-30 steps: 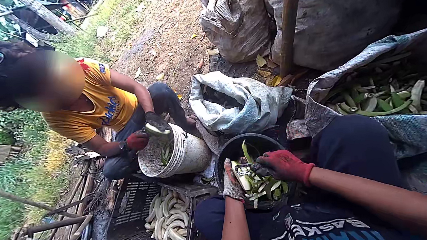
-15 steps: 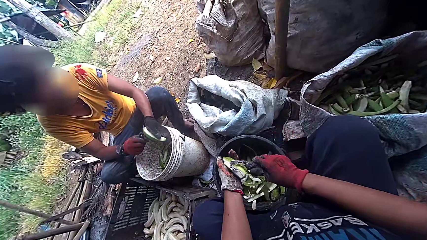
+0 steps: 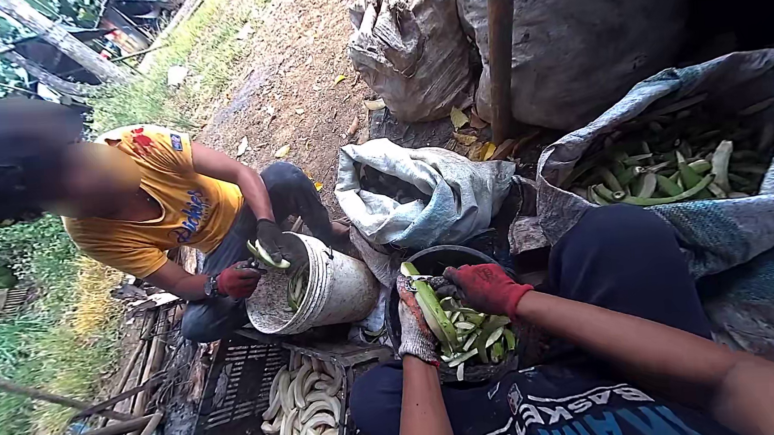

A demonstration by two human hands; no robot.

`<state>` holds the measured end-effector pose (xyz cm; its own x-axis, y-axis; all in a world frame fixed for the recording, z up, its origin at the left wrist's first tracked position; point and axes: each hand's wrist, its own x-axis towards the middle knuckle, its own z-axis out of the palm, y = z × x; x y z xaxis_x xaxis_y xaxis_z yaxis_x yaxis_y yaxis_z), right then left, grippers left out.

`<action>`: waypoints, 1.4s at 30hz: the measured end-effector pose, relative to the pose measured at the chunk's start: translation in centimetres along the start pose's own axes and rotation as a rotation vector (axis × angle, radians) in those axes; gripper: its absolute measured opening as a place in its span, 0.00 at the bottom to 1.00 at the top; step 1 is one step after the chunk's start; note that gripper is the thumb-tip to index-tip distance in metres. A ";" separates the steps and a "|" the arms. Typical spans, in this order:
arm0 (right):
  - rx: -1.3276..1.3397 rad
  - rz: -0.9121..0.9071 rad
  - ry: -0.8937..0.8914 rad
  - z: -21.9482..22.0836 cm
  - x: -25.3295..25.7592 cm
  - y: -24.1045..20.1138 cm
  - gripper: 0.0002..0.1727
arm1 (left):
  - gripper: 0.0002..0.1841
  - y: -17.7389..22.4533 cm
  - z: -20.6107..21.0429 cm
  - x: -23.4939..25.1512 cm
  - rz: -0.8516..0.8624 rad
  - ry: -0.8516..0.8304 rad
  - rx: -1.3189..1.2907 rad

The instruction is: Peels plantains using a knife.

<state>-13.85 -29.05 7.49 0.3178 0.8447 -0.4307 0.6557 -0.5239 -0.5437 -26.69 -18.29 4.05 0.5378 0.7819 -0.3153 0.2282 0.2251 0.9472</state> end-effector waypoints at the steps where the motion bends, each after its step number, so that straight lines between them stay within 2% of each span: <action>1: 0.009 0.015 0.012 -0.3 0.4 0.1 0.22 | 0.25 0.4 0.1 -0.3 0.043 -0.033 0.056; 4: 0.037 0.074 0.030 -1.2 1.9 0.2 0.22 | 0.29 0.0 0.1 -0.6 0.060 -0.098 0.085; 10: 0.119 0.130 0.019 -1.9 4.5 1.0 0.22 | 0.31 -1.5 -0.4 -0.7 -0.169 -0.205 -0.086; 14: 0.157 0.187 0.001 -1.7 5.6 1.9 0.22 | 0.30 -3.0 -1.8 -1.3 -0.084 -0.330 0.107; 18: 0.142 0.117 0.034 -0.4 4.8 2.5 0.22 | 0.29 -4.4 -3.1 -1.3 -0.058 -0.190 0.203; 21: 0.072 -0.015 -0.007 1.1 3.2 2.7 0.20 | 0.31 -4.2 -4.0 -0.9 -0.023 -0.117 0.413; 23: 0.001 -0.002 -0.029 1.5 2.6 2.8 0.20 | 0.33 -3.8 -4.3 -0.6 -0.009 -0.099 0.585; 26: -0.055 0.111 -0.026 0.8 2.1 3.0 0.22 | 0.34 -3.9 -4.9 -0.5 0.002 -0.090 0.644; 29: -0.031 0.035 0.010 0.5 1.9 3.1 0.21 | 0.34 -3.7 -5.1 -0.5 0.004 -0.122 0.672; 33: -0.084 -0.076 0.029 0.4 2.8 2.4 0.21 | 0.32 -2.6 -4.6 -1.2 0.014 -0.207 0.595; 40: -0.028 0.071 0.003 -0.7 4.7 2.7 0.20 | 0.33 -3.3 -5.0 -2.4 0.039 -0.370 0.539; 42: 0.004 0.082 0.021 -0.7 4.5 3.3 0.20 | 0.28 -3.7 -4.9 -2.7 -0.039 -0.295 0.352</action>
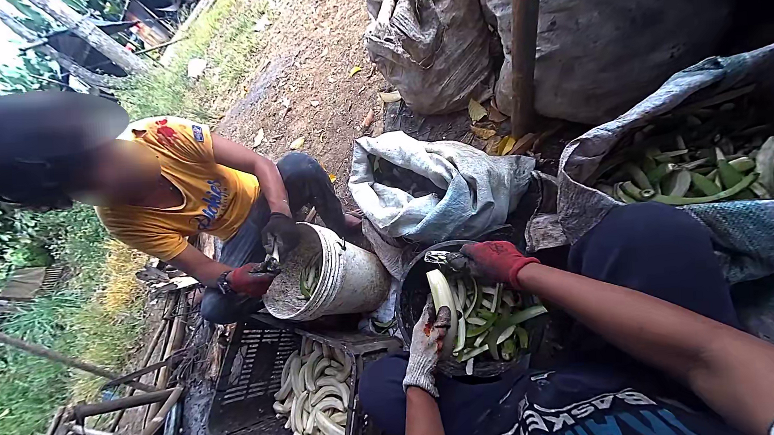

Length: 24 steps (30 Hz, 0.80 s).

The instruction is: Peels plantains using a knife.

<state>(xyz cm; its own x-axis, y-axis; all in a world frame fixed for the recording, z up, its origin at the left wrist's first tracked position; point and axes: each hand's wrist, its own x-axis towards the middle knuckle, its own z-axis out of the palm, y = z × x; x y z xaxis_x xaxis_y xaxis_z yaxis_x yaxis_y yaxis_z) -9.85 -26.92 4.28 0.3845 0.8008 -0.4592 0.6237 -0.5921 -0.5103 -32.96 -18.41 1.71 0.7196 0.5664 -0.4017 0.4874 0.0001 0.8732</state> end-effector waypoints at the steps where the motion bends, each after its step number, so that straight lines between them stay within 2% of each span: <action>1: 0.012 -0.015 0.008 0.2 -0.3 0.2 0.20 | 0.27 -0.3 0.2 0.1 -0.041 0.043 -0.177; 4: 0.047 -0.186 0.007 2.2 -1.7 1.1 0.19 | 0.31 0.2 0.6 1.0 -0.156 0.106 -0.637; 7: 0.026 -0.419 -0.028 4.8 -2.7 2.0 0.19 | 0.25 0.7 0.5 2.3 -0.082 0.134 -0.922; 9: 0.011 -0.508 -0.040 5.4 -3.1 2.3 0.19 | 0.27 1.6 0.6 3.0 -0.097 0.157 -1.046; 13: -0.009 -0.641 0.052 5.4 -3.4 2.7 0.20 | 0.27 2.1 0.8 3.6 -0.068 0.256 -1.112; 15: -0.050 -0.617 0.045 5.0 -3.6 2.4 0.21 | 0.27 2.3 0.8 3.8 -0.081 0.231 -1.104; 19: -0.097 -0.453 -0.011 4.2 -4.3 0.7 0.20 | 0.29 3.4 1.2 3.5 -0.138 0.200 -0.941; 24: -0.031 -0.191 -0.031 2.7 -4.1 -2.1 0.22 | 0.31 3.2 2.2 2.8 0.040 0.268 -0.705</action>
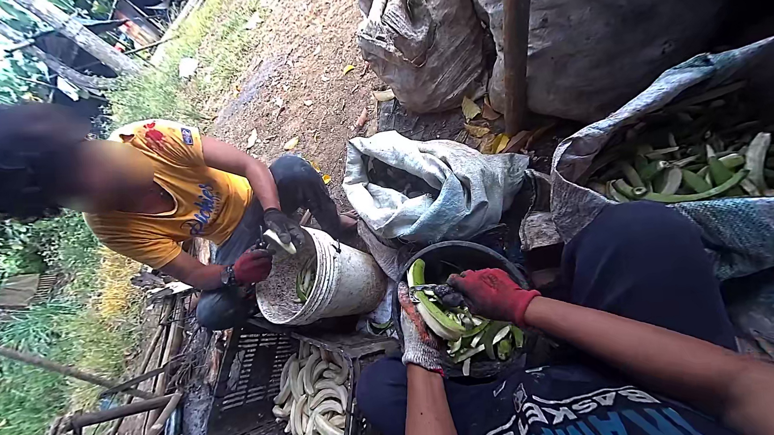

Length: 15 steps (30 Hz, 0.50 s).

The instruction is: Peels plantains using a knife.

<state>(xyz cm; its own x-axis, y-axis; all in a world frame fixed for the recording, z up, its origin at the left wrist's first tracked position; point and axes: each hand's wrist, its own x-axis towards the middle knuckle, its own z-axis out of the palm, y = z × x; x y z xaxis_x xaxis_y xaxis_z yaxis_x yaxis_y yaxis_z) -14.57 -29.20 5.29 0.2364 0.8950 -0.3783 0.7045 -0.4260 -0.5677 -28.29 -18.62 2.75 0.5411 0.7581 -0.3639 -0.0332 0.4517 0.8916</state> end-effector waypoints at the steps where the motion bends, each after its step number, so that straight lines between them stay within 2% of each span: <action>1: 0.019 0.042 -0.001 -0.3 0.3 -0.4 0.22 | 0.30 -0.3 -0.1 0.0 0.029 -0.009 0.027; 7: 0.152 0.268 0.008 -1.6 2.6 -0.2 0.23 | 0.27 -0.6 0.6 -1.1 -0.036 -0.012 0.066; 10: 0.178 0.296 -0.015 -1.4 3.6 0.8 0.23 | 0.28 -1.6 -0.7 -1.7 0.017 -0.056 0.157; 15: 0.196 0.297 -0.066 0.1 3.8 1.3 0.23 | 0.27 -2.2 -2.0 -2.5 -0.064 0.007 0.158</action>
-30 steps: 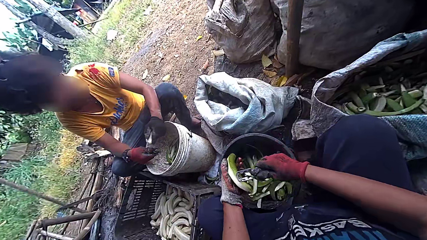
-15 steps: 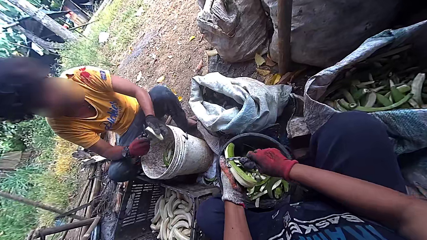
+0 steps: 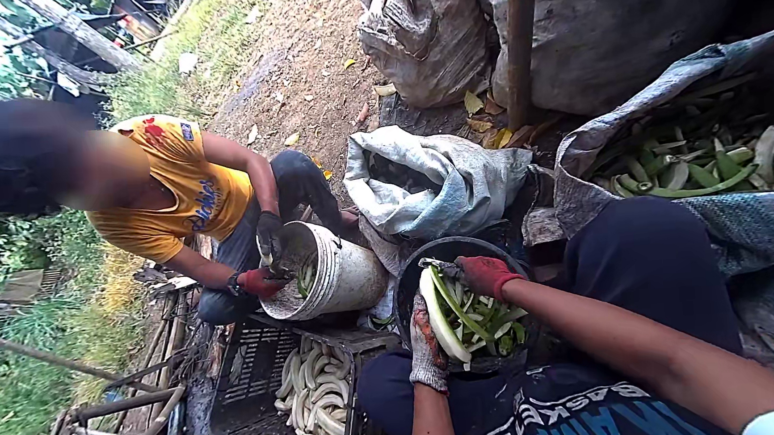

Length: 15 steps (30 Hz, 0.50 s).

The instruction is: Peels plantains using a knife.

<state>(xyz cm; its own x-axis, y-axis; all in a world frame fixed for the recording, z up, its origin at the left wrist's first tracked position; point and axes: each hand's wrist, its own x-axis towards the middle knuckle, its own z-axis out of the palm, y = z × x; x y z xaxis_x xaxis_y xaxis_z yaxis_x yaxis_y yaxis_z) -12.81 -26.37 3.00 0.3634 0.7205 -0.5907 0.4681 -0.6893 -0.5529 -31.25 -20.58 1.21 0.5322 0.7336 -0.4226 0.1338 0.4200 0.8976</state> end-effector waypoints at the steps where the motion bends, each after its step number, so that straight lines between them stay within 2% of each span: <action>1: 0.003 0.000 -0.010 0.2 0.1 0.0 0.23 | 0.28 0.0 -0.2 -0.1 -0.003 -0.002 -0.004; 6: 0.034 0.050 -0.021 0.5 0.4 0.0 0.23 | 0.28 -0.6 -0.7 -0.5 0.013 -0.038 -0.009; 9: 0.027 0.121 -0.025 0.0 1.0 1.3 0.24 | 0.27 -0.3 -0.5 -1.0 -0.036 -0.071 -0.050; 11: 0.014 0.118 -0.017 -0.1 0.7 1.7 0.24 | 0.29 -0.2 -0.7 -0.9 -0.087 -0.031 -0.114; 13: 0.000 0.061 0.033 0.0 0.2 2.1 0.24 | 0.32 0.0 -0.8 -0.3 -0.141 -0.006 -0.178; 15: -0.022 -0.091 0.060 0.4 -0.1 3.1 0.21 | 0.28 0.5 -1.1 0.5 -0.175 -0.022 -0.254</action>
<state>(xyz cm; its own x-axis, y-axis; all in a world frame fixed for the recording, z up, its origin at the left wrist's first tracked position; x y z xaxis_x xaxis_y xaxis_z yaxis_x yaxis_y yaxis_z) -11.74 -28.61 1.07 0.3661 0.7836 -0.5019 0.5189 -0.6197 -0.5889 -31.80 -19.40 1.31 0.5381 0.6275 -0.5627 0.0135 0.6611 0.7502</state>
